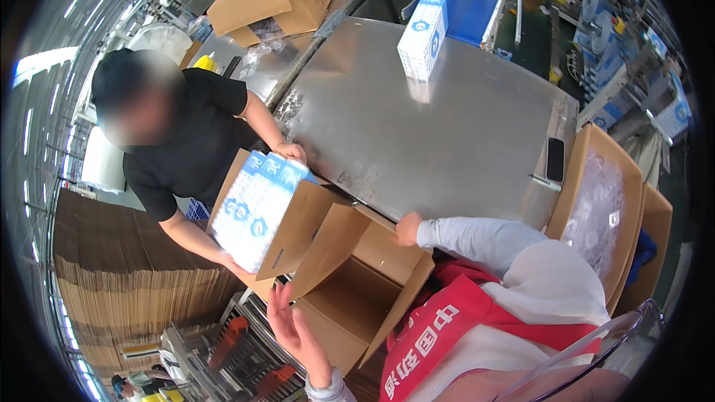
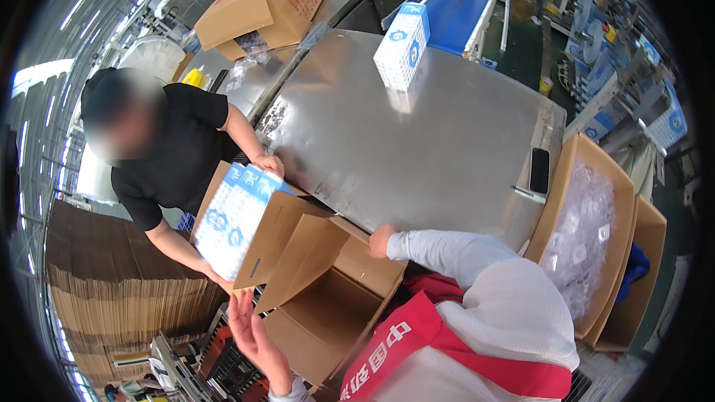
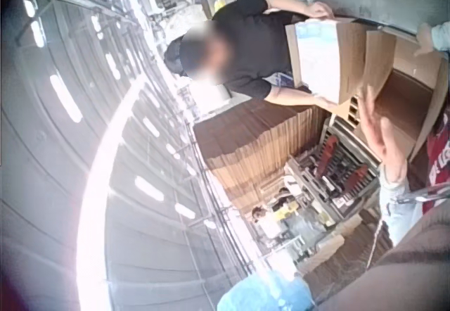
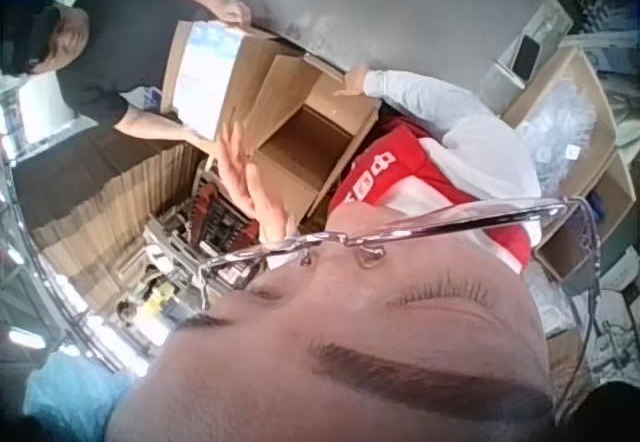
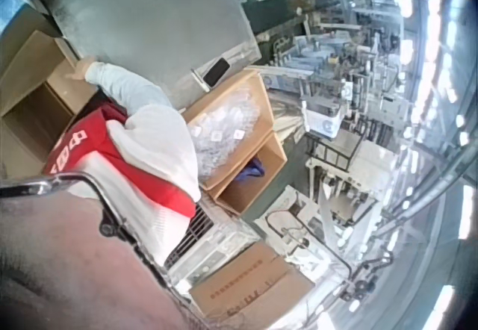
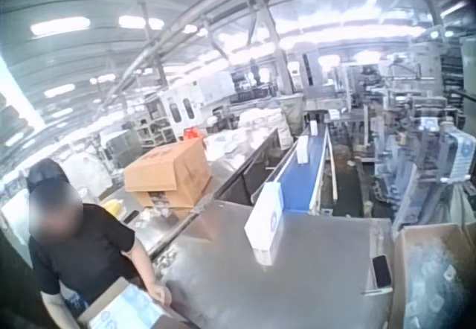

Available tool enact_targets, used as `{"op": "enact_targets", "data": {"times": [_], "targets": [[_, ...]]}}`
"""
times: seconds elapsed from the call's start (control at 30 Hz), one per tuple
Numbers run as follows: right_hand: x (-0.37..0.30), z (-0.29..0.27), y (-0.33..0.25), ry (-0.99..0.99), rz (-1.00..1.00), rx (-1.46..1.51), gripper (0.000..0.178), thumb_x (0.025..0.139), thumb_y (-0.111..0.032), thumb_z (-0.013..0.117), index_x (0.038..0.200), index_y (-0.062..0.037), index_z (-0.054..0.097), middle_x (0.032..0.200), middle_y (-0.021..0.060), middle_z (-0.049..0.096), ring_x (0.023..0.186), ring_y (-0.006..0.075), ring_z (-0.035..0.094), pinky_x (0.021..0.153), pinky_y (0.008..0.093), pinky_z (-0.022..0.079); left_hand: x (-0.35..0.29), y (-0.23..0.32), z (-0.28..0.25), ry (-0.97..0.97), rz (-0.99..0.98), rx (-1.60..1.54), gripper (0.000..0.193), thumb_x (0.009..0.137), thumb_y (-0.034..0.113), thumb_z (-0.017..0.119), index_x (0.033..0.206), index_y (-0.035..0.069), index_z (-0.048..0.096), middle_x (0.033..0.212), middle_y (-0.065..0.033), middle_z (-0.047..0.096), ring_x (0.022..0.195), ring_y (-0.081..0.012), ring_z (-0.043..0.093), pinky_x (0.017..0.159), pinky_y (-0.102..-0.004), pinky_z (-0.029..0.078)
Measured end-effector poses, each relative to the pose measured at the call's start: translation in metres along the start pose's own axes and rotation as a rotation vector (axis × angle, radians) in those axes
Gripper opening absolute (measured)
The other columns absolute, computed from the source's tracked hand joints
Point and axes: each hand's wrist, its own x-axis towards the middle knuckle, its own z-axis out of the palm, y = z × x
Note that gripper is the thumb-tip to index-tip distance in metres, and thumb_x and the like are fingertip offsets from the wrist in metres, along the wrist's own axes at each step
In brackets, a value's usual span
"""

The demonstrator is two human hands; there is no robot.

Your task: The person packs small blue and white boxes into larger cardboard boxes on a conveyor belt. They arrange the items, close the flaps, and move the filled boxes down the line.

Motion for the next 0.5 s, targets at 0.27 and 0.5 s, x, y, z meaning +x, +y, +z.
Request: {"op": "enact_targets", "data": {"times": [0.27, 0.5], "targets": [[-0.017, -0.009, 0.079, 0.074, -0.345, 0.508, 0.079, 0.098, -0.065, 0.031, 0.081, 0.0005, 0.071, 0.087, 0.0239, 0.069, 0.084, 0.0435, 0.063, 0.074, 0.0498, 0.050, -0.003, 0.191, 0.134, -0.362, 0.139, -0.330, 0.062, 0.103, 0.055, 0.029, 0.157, 0.038, 0.004, 0.163, -0.0214, -0.004, 0.150, -0.0404, 0.006, 0.119, -0.0565, 0.014], [0.001, -0.031, 0.116, 0.092, -0.416, 0.516, 0.062, 0.102, -0.051, 0.040, 0.090, 0.0041, 0.067, 0.086, 0.0222, 0.067, 0.084, 0.0409, 0.063, 0.077, 0.0477, 0.050, 0.049, 0.147, 0.163, -0.653, 0.427, -0.362, 0.074, 0.102, 0.037, 0.043, 0.157, 0.019, -0.003, 0.154, -0.0265, 0.022, 0.146, -0.0411, 0.023, 0.119, -0.0562, 0.013]]}}
